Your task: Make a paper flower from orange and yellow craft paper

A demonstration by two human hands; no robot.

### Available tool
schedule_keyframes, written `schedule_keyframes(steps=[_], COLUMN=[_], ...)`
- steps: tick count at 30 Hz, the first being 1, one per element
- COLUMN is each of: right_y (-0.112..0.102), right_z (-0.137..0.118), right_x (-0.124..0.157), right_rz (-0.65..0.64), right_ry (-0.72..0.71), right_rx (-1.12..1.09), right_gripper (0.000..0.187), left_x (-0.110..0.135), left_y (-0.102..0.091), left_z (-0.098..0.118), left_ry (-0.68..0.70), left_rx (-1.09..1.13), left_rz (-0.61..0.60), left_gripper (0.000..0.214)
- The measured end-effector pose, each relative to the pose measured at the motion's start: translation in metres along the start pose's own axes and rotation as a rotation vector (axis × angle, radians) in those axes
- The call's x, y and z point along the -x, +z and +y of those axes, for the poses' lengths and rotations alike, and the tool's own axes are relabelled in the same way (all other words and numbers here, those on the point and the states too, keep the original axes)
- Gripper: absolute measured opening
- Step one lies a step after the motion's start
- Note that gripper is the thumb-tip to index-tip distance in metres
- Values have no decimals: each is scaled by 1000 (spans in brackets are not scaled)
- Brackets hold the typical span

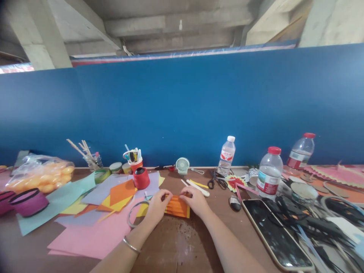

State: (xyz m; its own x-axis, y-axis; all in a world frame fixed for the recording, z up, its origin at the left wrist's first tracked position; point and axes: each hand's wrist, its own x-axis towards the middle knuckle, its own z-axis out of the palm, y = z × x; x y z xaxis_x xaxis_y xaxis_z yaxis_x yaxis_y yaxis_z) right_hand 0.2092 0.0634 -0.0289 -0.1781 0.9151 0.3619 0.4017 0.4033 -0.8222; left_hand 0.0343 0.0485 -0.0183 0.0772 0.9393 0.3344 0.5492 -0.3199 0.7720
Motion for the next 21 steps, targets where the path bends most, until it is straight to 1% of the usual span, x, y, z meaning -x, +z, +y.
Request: schedule_keyframes(steps=[5, 8, 12, 17, 21], right_y=[-2, -5, -9, -11, -11], right_z=[-4, -3, 0, 5, 12], right_x=[0, -1, -2, -1, -3], right_rz=[-71, -84, -46, 5, 11], right_ry=[-4, 11, 33, 63, 97], right_rx=[0, 9, 24, 3, -61], right_gripper=[15, 15, 13, 11, 20], left_x=[3, 1, -2, -7, -8], left_y=[5, 5, 6, 5, 4], left_z=[1, -2, -6, -10, -15], left_ry=[-33, -64, -93, -106, -132], left_rx=[9, 13, 26, 75, 101], left_rz=[7, 25, 29, -34, -34], left_gripper=[18, 20, 21, 13, 17])
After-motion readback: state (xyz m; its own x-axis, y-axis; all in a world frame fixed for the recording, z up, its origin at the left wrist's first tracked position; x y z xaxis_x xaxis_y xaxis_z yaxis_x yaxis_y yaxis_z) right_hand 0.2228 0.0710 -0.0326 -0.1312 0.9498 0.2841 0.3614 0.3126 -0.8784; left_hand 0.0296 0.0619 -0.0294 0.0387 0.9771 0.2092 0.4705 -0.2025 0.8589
